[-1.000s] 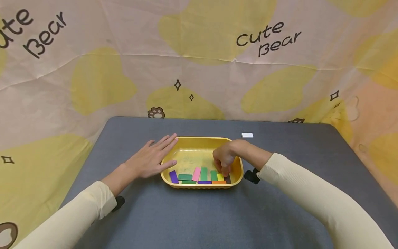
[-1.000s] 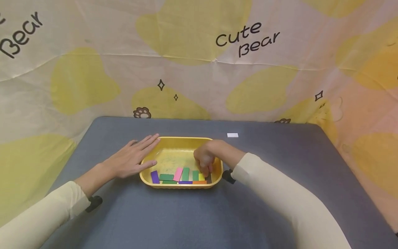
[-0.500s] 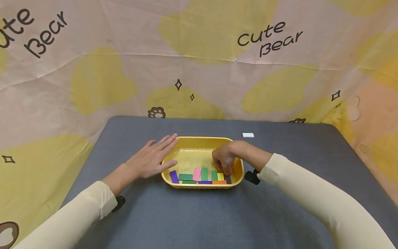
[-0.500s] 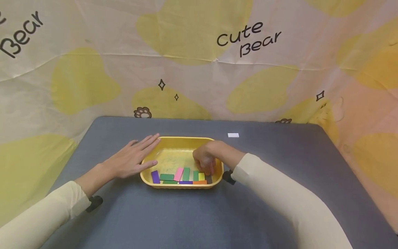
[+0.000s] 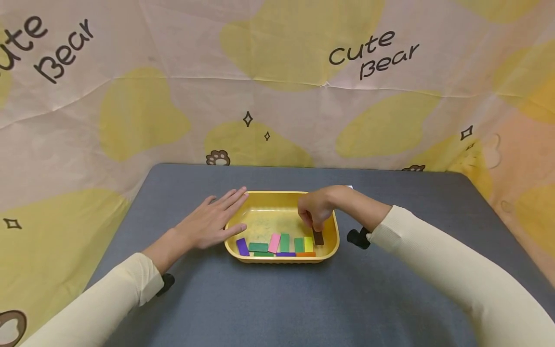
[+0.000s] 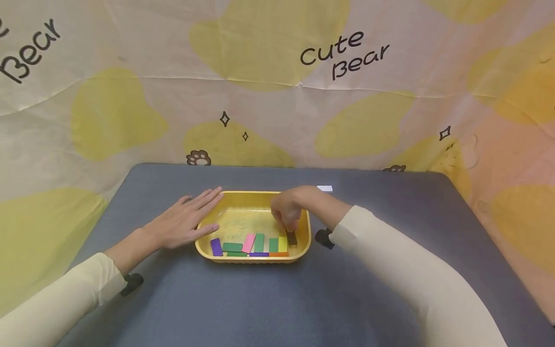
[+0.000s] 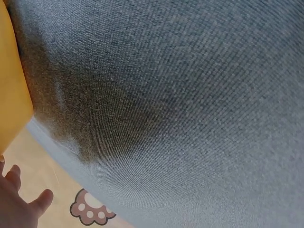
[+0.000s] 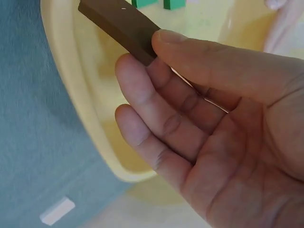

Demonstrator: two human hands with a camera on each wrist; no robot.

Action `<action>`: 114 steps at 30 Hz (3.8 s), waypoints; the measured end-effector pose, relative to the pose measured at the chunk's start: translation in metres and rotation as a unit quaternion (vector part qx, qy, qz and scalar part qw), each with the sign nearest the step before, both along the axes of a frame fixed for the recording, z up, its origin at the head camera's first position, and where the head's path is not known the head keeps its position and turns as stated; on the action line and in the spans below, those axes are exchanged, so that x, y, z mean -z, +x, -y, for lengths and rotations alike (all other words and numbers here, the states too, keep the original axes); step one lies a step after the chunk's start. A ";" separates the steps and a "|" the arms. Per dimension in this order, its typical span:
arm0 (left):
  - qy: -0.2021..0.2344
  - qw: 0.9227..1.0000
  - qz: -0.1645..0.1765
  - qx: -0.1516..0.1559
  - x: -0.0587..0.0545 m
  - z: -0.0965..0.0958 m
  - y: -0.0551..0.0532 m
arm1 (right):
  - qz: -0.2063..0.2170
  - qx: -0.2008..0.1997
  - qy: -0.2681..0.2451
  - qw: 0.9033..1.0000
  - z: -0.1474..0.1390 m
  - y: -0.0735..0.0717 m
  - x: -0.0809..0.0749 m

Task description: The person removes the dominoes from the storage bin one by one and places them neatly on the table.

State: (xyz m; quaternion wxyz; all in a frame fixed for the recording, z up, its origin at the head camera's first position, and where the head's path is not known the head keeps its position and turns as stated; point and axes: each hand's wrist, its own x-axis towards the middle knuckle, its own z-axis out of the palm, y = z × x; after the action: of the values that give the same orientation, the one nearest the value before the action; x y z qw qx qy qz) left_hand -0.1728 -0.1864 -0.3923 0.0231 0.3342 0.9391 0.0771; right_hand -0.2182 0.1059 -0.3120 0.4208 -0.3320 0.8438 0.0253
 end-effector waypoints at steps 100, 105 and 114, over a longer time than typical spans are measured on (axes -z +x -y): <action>-0.011 1.000 -0.004 0.008 -0.002 -0.001 0.001 | -0.241 0.333 -0.241 0.879 -0.205 -0.047 0.070; -0.010 1.000 -0.006 0.010 -0.002 0.000 0.001 | -0.233 0.329 -0.240 0.883 -0.207 -0.046 0.068; -0.012 1.000 -0.005 0.007 -0.002 -0.001 0.001 | -0.237 0.321 -0.244 0.884 -0.209 -0.044 0.067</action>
State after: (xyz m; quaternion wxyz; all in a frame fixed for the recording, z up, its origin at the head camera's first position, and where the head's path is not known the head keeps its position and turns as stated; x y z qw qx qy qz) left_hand -0.1720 -0.1854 -0.3907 0.0227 0.3409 0.9376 0.0643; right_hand -0.2626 0.3153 -0.3788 0.0987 -0.1197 0.9584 -0.2396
